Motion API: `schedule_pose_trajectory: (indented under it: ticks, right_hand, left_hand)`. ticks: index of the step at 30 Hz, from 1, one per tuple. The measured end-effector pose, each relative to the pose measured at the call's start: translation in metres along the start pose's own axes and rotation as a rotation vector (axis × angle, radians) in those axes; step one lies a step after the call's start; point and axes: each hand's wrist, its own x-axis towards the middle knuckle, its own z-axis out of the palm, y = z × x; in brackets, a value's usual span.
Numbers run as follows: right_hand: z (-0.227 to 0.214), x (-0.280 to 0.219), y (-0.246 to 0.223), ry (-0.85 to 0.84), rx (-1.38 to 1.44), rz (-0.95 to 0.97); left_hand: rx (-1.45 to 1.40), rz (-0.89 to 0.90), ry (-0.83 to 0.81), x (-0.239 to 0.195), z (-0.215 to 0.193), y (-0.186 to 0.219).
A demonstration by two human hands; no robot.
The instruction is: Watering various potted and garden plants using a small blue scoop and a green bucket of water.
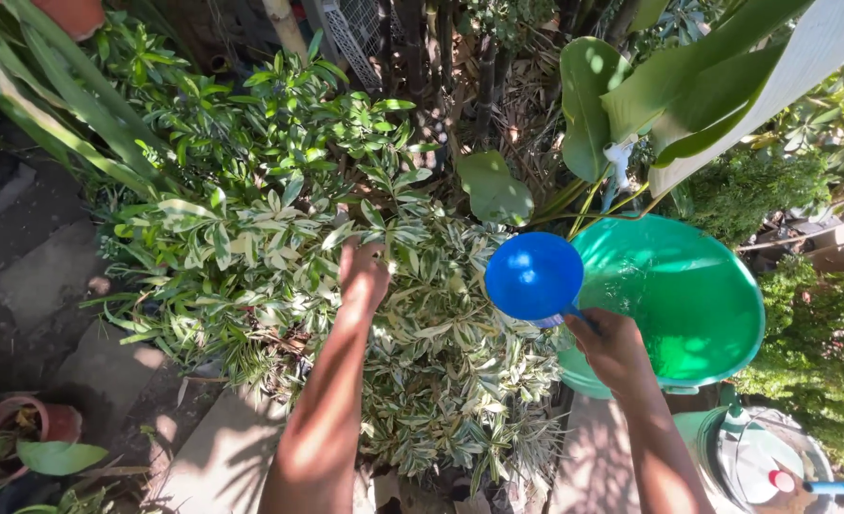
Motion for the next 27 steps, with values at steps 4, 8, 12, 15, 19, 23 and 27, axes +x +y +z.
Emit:
schedule_pose_trajectory:
  ticks: [4,8,12,15,19,23,27]
  right_hand:
    - [0.023,0.001,-0.003,0.028,-0.167,-0.062]
    - [0.057,-0.005,-0.046,0.071,-0.337,-0.153]
    - [0.094,-0.007,-0.089,0.097,-0.401,-0.343]
    - [0.124,-0.004,-0.116,0.061,-0.302,-0.380]
    - [0.157,0.005,-0.149,-0.013,-0.346,-0.384]
    - [0.179,0.008,-0.190,-0.050,-0.253,-0.234]
    - [0.196,0.015,-0.206,-0.020,-0.254,-0.291]
  left_hand:
    - [-0.276,-0.466,-0.458,0.010,-0.005,0.008]
    - [-0.408,-0.355,-0.452,-0.010,0.037,-0.006]
    - [-1.008,-1.012,-0.610,0.008,0.020,0.010]
    - [-1.146,-0.956,-0.561,0.014,0.038,-0.016]
    - [-1.164,-1.032,-0.532,0.051,0.001,-0.027]
    - [-1.366,-1.170,-0.559,0.081,-0.030,-0.062]
    - [-1.111,-1.198,-0.513,0.113,-0.062,-0.086]
